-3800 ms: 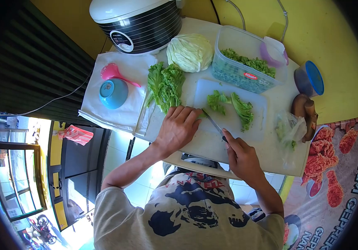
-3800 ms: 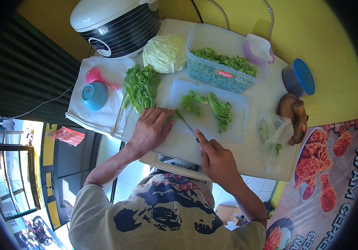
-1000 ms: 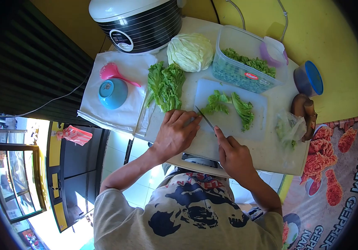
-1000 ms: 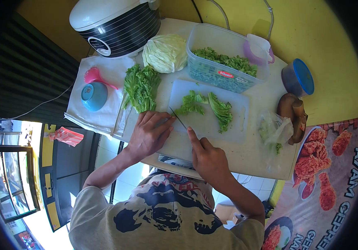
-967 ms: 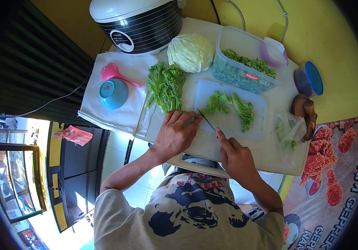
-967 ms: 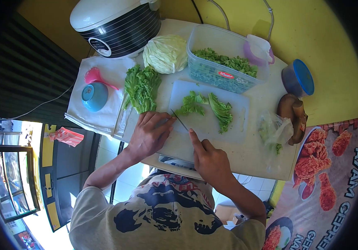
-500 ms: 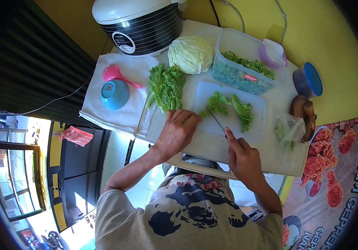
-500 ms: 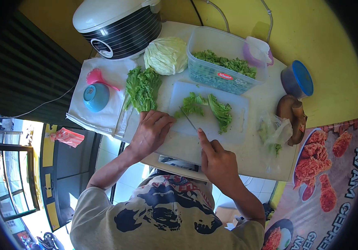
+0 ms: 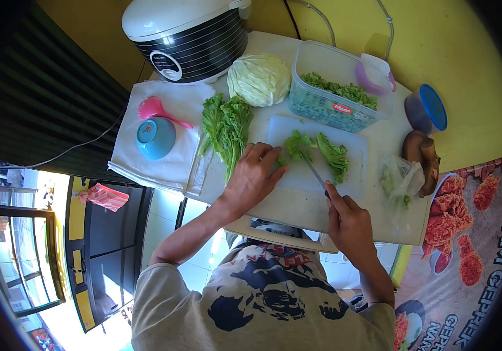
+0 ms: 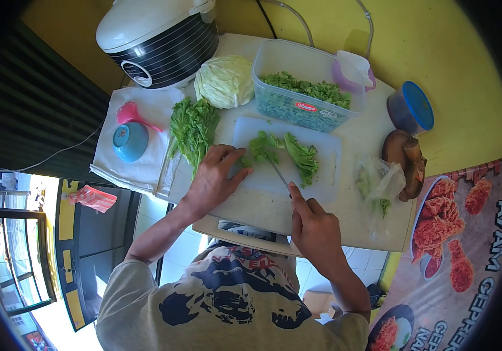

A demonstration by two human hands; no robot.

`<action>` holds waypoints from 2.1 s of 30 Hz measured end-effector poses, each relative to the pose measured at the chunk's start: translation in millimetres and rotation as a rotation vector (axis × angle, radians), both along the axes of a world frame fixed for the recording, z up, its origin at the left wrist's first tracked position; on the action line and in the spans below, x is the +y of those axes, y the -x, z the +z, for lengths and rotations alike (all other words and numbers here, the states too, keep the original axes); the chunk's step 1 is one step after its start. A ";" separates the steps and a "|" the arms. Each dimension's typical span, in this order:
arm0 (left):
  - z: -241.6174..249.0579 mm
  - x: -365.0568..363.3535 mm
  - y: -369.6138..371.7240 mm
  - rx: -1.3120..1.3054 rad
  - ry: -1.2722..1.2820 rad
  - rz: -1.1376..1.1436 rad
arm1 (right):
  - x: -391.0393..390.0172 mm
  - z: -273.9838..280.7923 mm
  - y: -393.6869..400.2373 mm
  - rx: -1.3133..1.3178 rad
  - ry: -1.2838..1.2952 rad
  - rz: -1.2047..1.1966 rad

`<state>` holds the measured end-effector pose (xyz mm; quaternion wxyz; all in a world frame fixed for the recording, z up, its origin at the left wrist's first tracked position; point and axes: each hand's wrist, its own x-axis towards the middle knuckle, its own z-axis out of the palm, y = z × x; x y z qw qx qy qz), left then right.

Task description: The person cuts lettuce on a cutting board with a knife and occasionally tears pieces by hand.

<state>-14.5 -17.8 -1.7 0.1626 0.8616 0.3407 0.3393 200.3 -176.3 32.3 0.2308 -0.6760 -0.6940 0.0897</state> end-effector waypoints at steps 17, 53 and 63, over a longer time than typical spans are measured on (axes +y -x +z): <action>-1.6 0.1 -21.8 -0.001 0.046 -0.256 | 3.2 -8.0 -8.1 0.024 0.034 -0.034; 27.6 41.2 -30.2 0.023 -0.065 -0.043 | -5.2 -5.9 -12.8 0.130 -0.032 -0.120; 11.9 26.3 -14.9 -0.015 0.322 -0.024 | 0.2 -11.3 -8.3 0.172 -0.027 -0.081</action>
